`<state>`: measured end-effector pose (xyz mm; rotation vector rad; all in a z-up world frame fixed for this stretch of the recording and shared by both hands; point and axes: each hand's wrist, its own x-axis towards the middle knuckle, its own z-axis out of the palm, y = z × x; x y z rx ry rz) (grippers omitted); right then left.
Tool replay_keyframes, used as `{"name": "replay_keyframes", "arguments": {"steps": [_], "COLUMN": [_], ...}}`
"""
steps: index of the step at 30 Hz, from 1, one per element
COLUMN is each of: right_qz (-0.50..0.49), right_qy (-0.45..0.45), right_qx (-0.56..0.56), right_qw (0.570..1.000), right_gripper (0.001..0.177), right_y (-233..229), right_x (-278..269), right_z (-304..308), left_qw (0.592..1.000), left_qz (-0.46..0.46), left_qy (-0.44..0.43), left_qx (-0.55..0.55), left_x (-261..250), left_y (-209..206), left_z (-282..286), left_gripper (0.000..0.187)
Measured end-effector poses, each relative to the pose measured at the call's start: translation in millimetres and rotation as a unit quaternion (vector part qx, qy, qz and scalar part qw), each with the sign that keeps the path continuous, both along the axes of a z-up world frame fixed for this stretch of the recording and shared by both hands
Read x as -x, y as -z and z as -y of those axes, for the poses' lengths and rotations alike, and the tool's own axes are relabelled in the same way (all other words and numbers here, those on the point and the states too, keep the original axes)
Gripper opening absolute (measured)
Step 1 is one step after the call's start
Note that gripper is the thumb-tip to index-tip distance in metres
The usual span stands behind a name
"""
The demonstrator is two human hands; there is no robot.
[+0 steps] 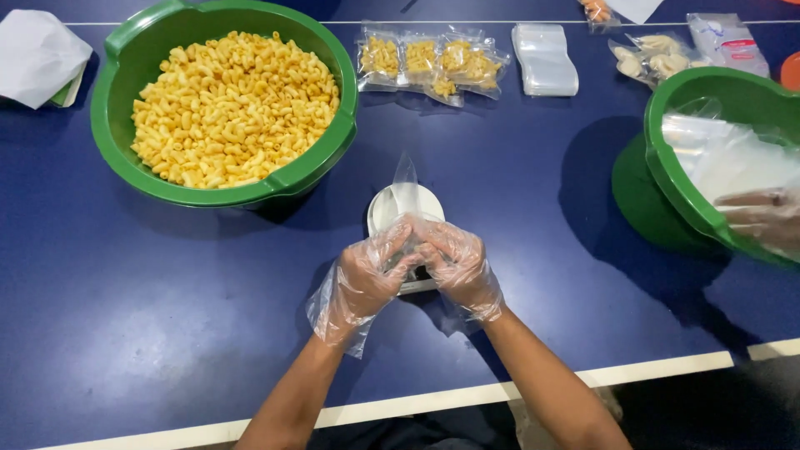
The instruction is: The person wears plastic gloves while putting snacks into small plastic bags, weighing them on a digital scale, and sealing the bags.
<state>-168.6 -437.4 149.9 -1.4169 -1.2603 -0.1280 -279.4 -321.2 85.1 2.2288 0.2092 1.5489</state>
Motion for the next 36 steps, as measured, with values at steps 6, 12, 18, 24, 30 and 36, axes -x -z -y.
{"name": "replay_keyframes", "arguments": {"steps": [6,12,18,24,30,36], "right_qz": [0.011,0.023,0.019,0.041,0.052,0.033], "right_qy": [0.000,0.004,0.001,0.010,0.010,-0.002], "right_qx": [-0.004,-0.011,0.004,-0.019,-0.026,-0.006], "right_qw": [1.000,1.000,1.000,0.999,0.998,0.999], "right_gripper": [0.025,0.024,0.020,0.021,0.022,0.019], "right_y": [-3,4,7,8,14,9], "right_x": [-1,-4,-8,-6,-9,-9], "right_z": [0,1,2,0,1,2], "left_qw": [0.991,0.986,0.985,0.981,0.973,0.972], "left_qz": [-0.023,-0.053,-0.057,-0.063,-0.085,-0.094], "left_qy": [0.077,0.089,0.090,0.098,0.108,0.111], "left_qx": [0.108,0.132,0.137,0.152,0.187,0.184], "left_x": [9,14,14,16,18,19], "left_y": [-11,-20,-26,-32,-29,-30], "left_z": [0,0,3,5,5,4], "left_gripper": [0.035,0.029,0.027,0.026,0.027,0.027]}}
